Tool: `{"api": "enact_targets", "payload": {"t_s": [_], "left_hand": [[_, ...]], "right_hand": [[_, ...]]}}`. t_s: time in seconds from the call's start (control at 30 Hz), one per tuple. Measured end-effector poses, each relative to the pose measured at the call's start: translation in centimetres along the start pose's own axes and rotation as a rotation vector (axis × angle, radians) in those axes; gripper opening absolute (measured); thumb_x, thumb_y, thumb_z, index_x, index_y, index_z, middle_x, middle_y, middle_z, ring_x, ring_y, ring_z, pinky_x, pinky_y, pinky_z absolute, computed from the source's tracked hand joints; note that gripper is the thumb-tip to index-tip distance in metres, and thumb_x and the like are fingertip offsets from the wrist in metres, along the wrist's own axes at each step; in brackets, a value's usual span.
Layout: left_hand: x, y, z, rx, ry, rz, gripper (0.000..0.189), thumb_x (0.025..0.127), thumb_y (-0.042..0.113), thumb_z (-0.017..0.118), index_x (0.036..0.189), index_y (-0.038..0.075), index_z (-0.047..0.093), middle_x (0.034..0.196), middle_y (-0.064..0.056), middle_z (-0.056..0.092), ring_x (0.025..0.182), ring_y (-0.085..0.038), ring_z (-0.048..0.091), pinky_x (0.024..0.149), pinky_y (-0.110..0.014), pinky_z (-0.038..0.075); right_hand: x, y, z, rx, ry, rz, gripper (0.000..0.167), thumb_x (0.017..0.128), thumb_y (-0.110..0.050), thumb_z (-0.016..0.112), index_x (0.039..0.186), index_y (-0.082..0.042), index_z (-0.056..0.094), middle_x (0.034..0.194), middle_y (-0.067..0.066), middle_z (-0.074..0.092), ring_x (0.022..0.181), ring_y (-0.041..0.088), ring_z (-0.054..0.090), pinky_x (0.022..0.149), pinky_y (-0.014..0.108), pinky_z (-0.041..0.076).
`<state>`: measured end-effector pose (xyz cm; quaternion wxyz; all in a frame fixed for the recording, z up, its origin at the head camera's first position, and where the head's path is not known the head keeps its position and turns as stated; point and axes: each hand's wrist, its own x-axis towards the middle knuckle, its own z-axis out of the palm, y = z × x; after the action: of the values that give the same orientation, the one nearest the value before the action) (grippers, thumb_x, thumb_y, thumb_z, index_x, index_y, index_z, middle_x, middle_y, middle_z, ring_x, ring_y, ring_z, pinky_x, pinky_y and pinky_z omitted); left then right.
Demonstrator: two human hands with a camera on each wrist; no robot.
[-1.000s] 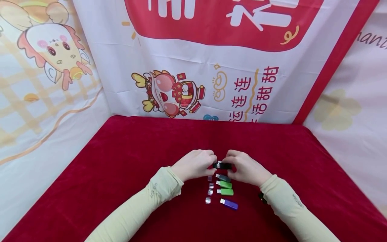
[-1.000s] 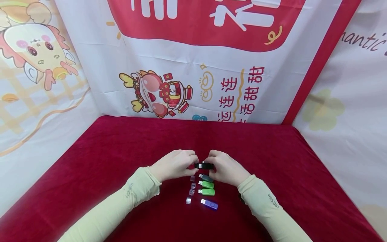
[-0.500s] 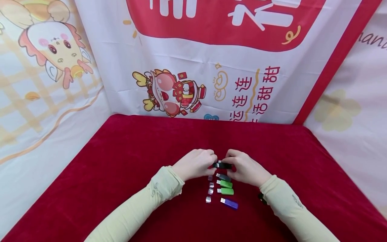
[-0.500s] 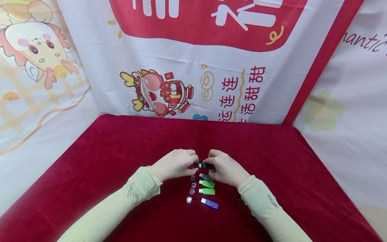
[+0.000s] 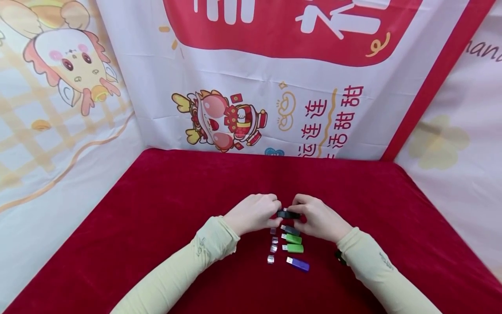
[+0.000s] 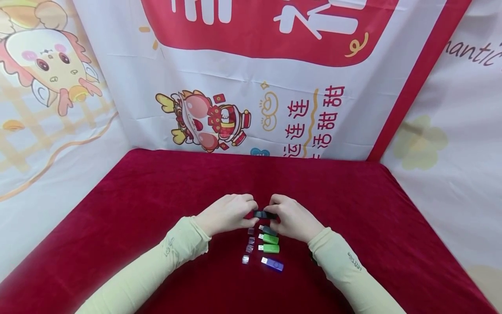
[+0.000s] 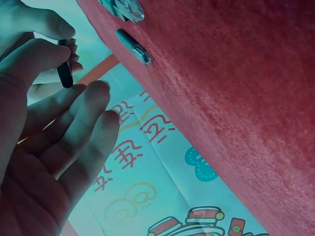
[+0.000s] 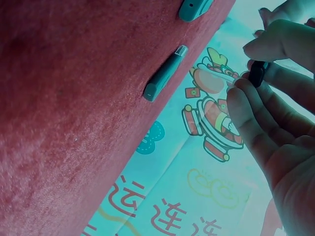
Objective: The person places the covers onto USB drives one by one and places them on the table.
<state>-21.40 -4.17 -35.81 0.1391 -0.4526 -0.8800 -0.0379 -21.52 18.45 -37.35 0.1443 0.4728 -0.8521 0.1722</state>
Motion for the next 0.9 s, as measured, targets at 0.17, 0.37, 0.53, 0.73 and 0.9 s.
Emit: {"api": "enact_targets", "payload": {"t_s": [0.17, 0.37, 0.53, 0.73, 0.9], "left_hand": [[0.01, -0.04, -0.04, 0.006, -0.021, -0.016, 0.021, 0.092, 0.03, 0.068, 0.085, 0.01, 0.071, 0.075, 0.002, 0.052, 0.06, -0.008, 0.048, 0.054, -0.02, 0.043], [-0.01, -0.19, -0.03, 0.022, -0.017, -0.004, 0.02, 0.094, 0.03, 0.068, 0.09, 0.011, 0.071, 0.079, 0.001, 0.055, 0.064, -0.009, 0.052, 0.059, -0.021, 0.046], [-0.09, -0.29, -0.07, 0.03, -0.007, -0.001, 0.02, 0.096, 0.03, 0.066, 0.093, 0.011, 0.069, 0.083, 0.0, 0.057, 0.069, -0.01, 0.056, 0.062, -0.022, 0.049], [-0.14, -0.33, -0.2, 0.021, -0.012, -0.025, 0.022, 0.096, 0.033, 0.065, 0.093, 0.012, 0.069, 0.085, 0.001, 0.058, 0.07, -0.009, 0.056, 0.064, -0.021, 0.05], [-0.13, -0.19, -0.38, 0.027, -0.023, -0.026, 0.022, 0.097, 0.033, 0.064, 0.093, 0.012, 0.069, 0.085, 0.0, 0.058, 0.071, -0.009, 0.057, 0.064, -0.021, 0.05]], "right_hand": [[0.04, 0.0, -0.13, -0.01, 0.0, -0.001, 0.025, 0.074, -0.008, 0.085, 0.097, -0.007, 0.077, 0.09, 0.002, 0.057, 0.074, 0.012, 0.054, 0.065, 0.021, 0.051], [0.14, -0.09, -0.39, -0.002, -0.011, 0.011, 0.026, 0.075, -0.007, 0.084, 0.099, -0.006, 0.076, 0.091, 0.003, 0.058, 0.075, 0.012, 0.054, 0.066, 0.022, 0.051], [0.19, -0.19, -0.55, 0.001, -0.014, 0.019, 0.026, 0.075, -0.006, 0.084, 0.099, -0.005, 0.076, 0.091, 0.002, 0.059, 0.074, 0.013, 0.057, 0.066, 0.022, 0.052], [0.12, -0.15, -0.47, 0.001, 0.006, 0.008, 0.025, 0.075, -0.004, 0.083, 0.099, -0.005, 0.075, 0.09, 0.002, 0.058, 0.073, 0.012, 0.057, 0.066, 0.022, 0.052], [-0.03, -0.07, -0.4, 0.004, 0.018, -0.012, 0.029, 0.074, -0.002, 0.083, 0.103, -0.002, 0.075, 0.091, 0.003, 0.058, 0.074, 0.012, 0.057, 0.067, 0.022, 0.053]]}}
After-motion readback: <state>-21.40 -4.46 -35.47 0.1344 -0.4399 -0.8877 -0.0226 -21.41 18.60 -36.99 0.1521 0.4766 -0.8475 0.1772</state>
